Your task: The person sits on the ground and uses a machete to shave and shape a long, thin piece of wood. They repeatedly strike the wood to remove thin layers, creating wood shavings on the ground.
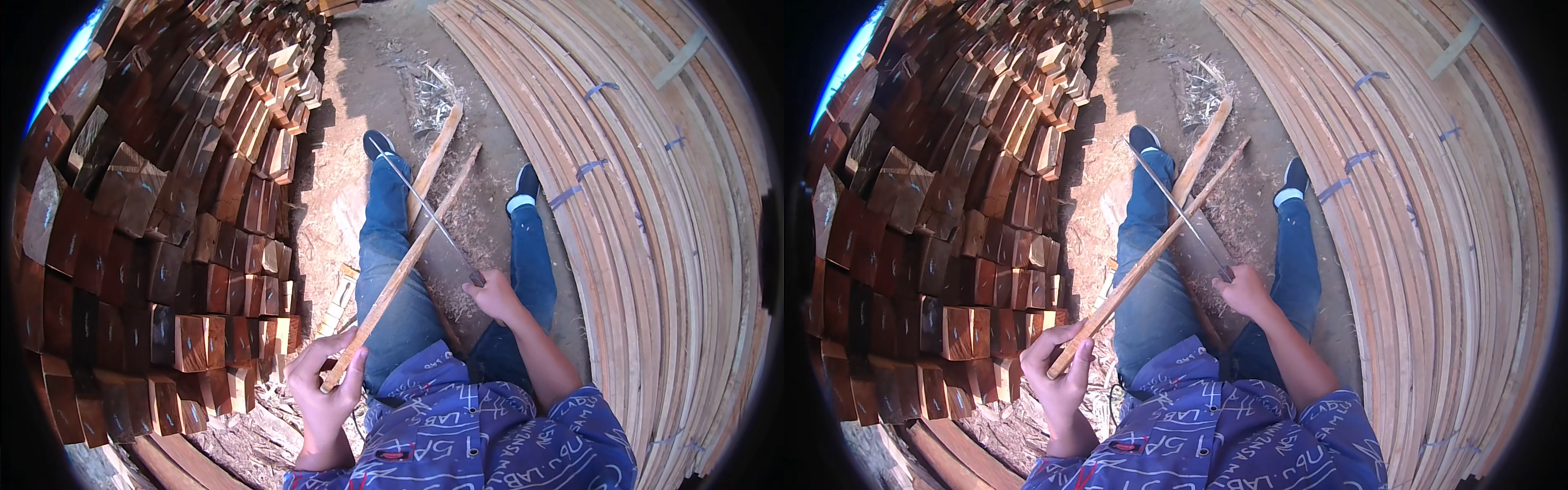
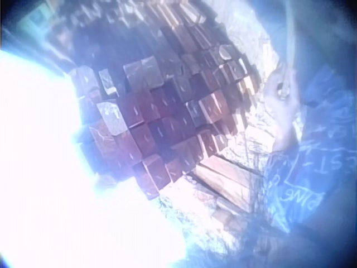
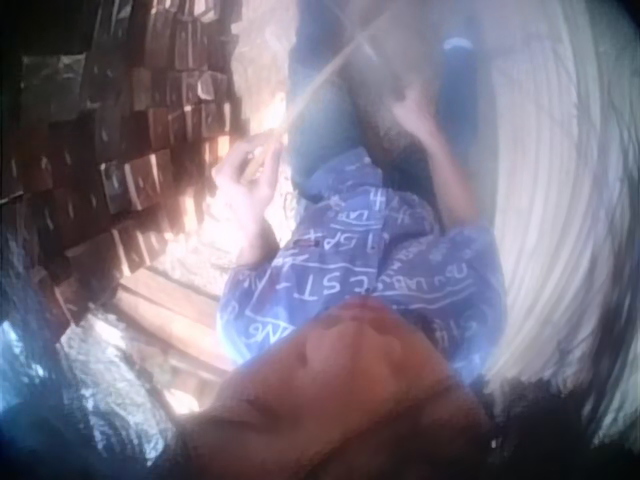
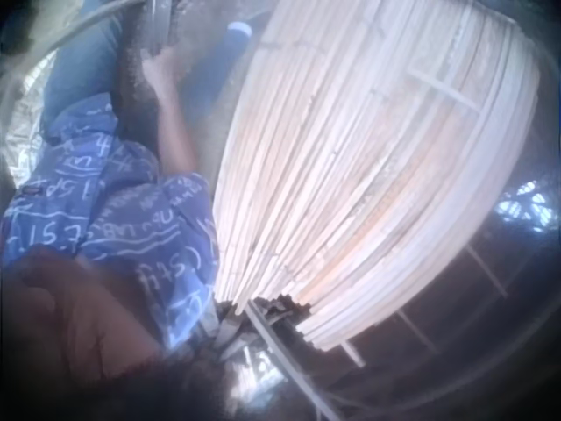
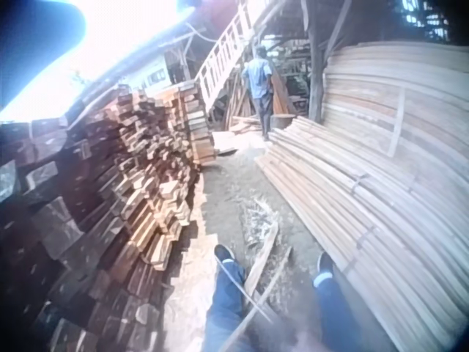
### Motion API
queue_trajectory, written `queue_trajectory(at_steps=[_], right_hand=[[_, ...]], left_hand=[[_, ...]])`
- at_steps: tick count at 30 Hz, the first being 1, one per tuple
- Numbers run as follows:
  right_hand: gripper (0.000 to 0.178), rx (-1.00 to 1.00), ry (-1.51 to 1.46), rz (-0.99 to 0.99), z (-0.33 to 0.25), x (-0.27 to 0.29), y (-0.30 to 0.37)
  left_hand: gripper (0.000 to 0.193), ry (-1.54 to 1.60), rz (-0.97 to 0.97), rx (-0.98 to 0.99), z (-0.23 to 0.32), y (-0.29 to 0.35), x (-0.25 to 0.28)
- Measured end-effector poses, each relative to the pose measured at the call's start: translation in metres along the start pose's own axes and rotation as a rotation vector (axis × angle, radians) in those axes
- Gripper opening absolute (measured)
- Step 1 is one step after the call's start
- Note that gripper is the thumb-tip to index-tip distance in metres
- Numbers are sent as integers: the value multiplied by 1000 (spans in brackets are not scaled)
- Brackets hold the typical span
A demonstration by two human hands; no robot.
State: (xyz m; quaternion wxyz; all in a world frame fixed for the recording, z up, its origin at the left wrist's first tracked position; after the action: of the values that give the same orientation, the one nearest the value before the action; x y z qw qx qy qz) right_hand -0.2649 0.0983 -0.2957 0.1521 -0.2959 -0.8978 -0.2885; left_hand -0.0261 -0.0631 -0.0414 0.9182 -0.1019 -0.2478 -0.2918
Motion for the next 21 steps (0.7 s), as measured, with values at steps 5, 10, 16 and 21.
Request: queue_trajectory(at_steps=[5, 10, 16, 21], right_hand=[[24, 215, -16, -2, -53, -3, 41], [23, 138, 164, -46, -44, -3, 25], [20, -112, 62, -24, 49, -12, -35], [24, -152, 233, -21, 41, 0, -36]], left_hand=[[20, -3, -35, -15, 9, 2, -8], [12, -51, -47, -200, 27, 1, -10], [8, -55, 35, -109, -5, -7, 10], [11, -69, 48, -71, -22, 1, 14]])
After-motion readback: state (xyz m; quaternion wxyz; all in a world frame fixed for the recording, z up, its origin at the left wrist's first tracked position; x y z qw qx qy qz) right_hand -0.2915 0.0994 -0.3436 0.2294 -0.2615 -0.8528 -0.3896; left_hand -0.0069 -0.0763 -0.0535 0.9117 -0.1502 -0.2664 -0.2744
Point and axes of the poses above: each hand's wrist, its own y-axis away from the middle knuckle, its own x-axis out of the back of the hand, z = x × y, the point moved 10 cm from there along -y, towards the middle knuckle, and after that the axes turned 2 degrees about y, right-handed, at the moved point
